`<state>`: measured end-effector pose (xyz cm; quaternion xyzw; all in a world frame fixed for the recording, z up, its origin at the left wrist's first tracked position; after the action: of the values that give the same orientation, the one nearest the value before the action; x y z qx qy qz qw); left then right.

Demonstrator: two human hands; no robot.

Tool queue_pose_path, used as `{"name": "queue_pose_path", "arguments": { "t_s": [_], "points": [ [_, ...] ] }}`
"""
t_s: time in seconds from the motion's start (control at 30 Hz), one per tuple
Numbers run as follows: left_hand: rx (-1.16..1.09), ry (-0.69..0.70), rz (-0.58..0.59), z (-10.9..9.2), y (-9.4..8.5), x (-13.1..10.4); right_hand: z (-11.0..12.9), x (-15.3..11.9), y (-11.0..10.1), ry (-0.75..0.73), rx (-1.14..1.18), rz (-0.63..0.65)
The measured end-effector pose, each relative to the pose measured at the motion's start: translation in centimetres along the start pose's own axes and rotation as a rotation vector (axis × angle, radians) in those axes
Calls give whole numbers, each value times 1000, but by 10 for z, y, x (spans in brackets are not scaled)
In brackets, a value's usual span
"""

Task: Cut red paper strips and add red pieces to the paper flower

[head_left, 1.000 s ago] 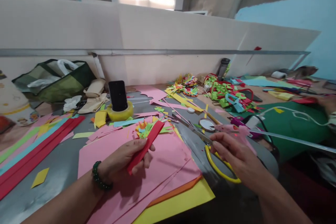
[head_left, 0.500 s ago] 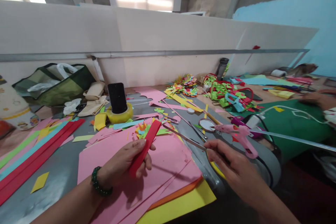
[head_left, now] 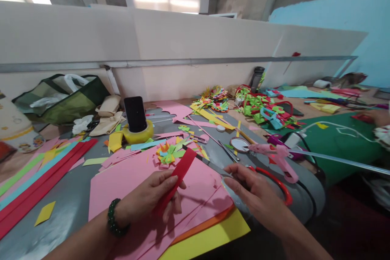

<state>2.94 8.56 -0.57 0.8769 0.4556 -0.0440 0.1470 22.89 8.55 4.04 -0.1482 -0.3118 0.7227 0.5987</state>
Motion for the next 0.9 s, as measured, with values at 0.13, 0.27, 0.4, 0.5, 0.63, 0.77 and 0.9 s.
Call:
{"name": "queue_pose_path", "arguments": {
  "t_s": [0.13, 0.27, 0.4, 0.5, 0.63, 0.77, 0.9],
  "points": [
    [34, -1, 5, 2, 1, 0, 2, 3, 6, 6, 82, -4],
    [44, -2, 17, 0, 2, 0, 4, 2, 3, -11, 83, -37],
    [36, -19, 43, 1, 3, -1, 3, -3, -4, -18, -30, -87],
    [10, -49, 66, 4, 5, -1, -3, -5, -24, 6, -152, -220],
    [-92, -39, 25, 4, -1, 1, -22, 5, -41, 71, -382, -258],
    [-206, -34, -133, 4, -20, 3, -51, 23, -33, 174, -650, -147],
    [-219, -33, -169, 1, -24, 3, -33, 31, -23, 7, -705, -220]
  ]
}}
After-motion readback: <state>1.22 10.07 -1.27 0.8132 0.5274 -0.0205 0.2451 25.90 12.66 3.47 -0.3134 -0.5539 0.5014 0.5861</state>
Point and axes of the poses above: each hand's wrist, its own x-axis towards the middle knuckle, its own y-axis out of the palm, z = x × y, the point moved 8 cm from there along x, towards the middle knuckle, and after that the axes turned 1 degree about -y, right-handed, at the moved point
